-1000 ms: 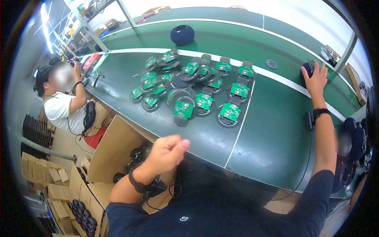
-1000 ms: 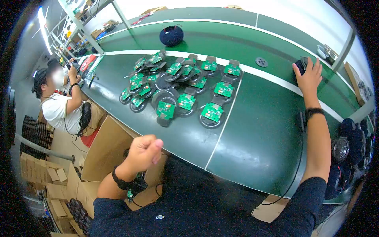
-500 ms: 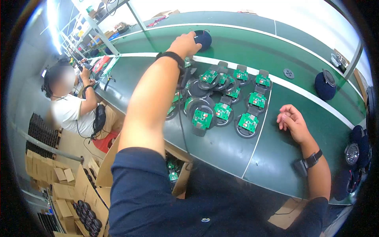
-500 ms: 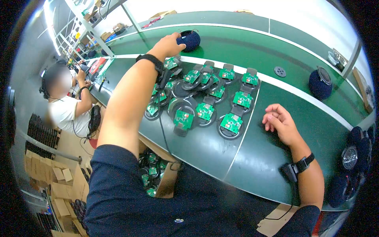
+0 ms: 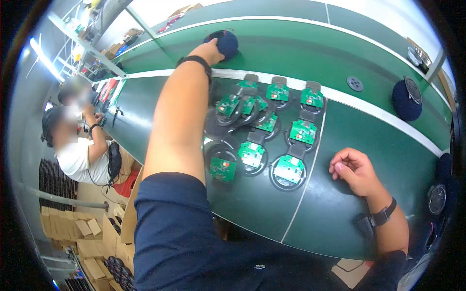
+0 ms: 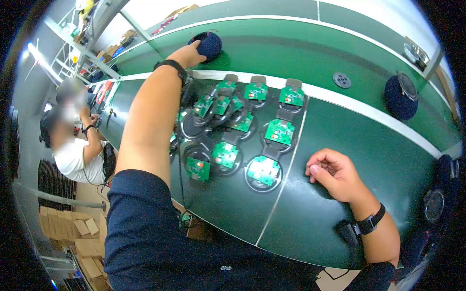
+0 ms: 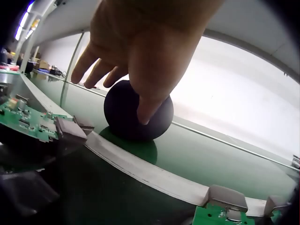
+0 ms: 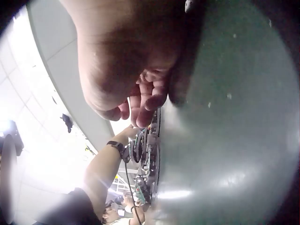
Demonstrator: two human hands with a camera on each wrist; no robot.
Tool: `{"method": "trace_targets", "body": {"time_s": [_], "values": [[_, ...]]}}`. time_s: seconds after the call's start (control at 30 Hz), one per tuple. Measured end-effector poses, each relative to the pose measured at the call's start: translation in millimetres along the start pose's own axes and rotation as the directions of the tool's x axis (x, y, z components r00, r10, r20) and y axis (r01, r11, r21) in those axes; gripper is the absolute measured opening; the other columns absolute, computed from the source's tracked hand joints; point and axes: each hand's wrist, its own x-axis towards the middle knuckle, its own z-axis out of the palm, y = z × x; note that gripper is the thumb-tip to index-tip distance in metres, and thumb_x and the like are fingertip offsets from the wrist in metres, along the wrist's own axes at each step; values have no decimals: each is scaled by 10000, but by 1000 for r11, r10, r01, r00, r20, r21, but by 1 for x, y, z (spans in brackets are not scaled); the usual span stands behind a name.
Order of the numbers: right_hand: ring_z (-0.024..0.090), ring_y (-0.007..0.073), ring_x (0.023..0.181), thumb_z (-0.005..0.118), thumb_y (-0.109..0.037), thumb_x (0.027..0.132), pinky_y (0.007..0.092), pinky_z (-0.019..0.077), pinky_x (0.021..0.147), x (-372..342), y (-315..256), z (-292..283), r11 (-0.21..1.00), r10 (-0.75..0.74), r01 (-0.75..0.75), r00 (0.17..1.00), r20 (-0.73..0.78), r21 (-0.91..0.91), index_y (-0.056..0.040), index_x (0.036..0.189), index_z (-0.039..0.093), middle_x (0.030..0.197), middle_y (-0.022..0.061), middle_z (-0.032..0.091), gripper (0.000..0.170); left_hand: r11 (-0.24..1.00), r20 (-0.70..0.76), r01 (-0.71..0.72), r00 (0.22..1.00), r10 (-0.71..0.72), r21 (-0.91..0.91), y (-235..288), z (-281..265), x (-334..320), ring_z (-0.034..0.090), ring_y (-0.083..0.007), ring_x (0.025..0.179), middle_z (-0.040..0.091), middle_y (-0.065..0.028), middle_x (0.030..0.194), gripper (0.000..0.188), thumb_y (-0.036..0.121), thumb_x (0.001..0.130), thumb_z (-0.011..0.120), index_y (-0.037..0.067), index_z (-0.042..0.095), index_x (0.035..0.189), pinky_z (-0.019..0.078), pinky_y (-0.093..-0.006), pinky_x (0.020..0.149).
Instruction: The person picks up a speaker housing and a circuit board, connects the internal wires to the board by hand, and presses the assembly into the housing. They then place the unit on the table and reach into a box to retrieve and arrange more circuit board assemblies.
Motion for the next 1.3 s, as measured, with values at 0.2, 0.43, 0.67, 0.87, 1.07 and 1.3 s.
{"method": "trace_targets", "body": {"time_s": [0.2,0.43,0.67,0.87,1.07,1.3], "values": [[608,96,790,596,-85,958,247,502,722,-4,3,-5,1000,-2,2,1000,25,6,-4,1031,599,923,63,649,109,1000,-15,10,1000,-10,16,3,3,-11,616,-380,1127,646,-233,1184,633,273,818,753,48,447,1324,486,-459,954],[614,97,801,591,-96,961,246,502,727,0,6,-5,999,-40,41,998,45,-15,-8,1049,596,933,60,647,125,997,-147,-75,987,70,-32,2,-27,-36,608,-402,1132,613,-223,1252,670,342,829,748,32,417,1322,472,-456,962],[608,133,880,579,-180,976,265,498,713,2,7,-7,987,-162,163,986,-32,6,-54,1229,517,1090,62,607,289,934,-356,-354,868,347,49,36,-112,-164,614,-402,1114,625,-202,1226,647,392,840,736,70,432,1312,490,-448,925],[539,217,1201,543,-315,999,361,444,985,-17,-28,10,966,-251,257,947,-203,4,-42,1398,440,1317,117,549,494,822,-216,-556,824,524,-124,119,-118,-335,646,-407,995,648,-188,1098,557,346,833,732,97,469,1256,526,-463,829],[493,163,1178,562,-241,965,291,369,1038,-86,-27,29,955,-106,21,956,-273,-297,-34,1399,474,1296,92,533,488,669,-232,-706,708,667,-233,191,-43,-425,629,-354,826,572,-181,946,524,351,802,737,123,512,1216,526,-434,718],[501,180,1206,504,-137,957,308,353,1066,-119,-4,28,943,-285,198,893,-348,-266,-18,1393,475,1299,100,554,454,528,-519,-826,545,658,-198,205,-4,-440,568,-320,885,507,-169,1004,718,410,802,717,144,450,1412,488,-384,754]]}}
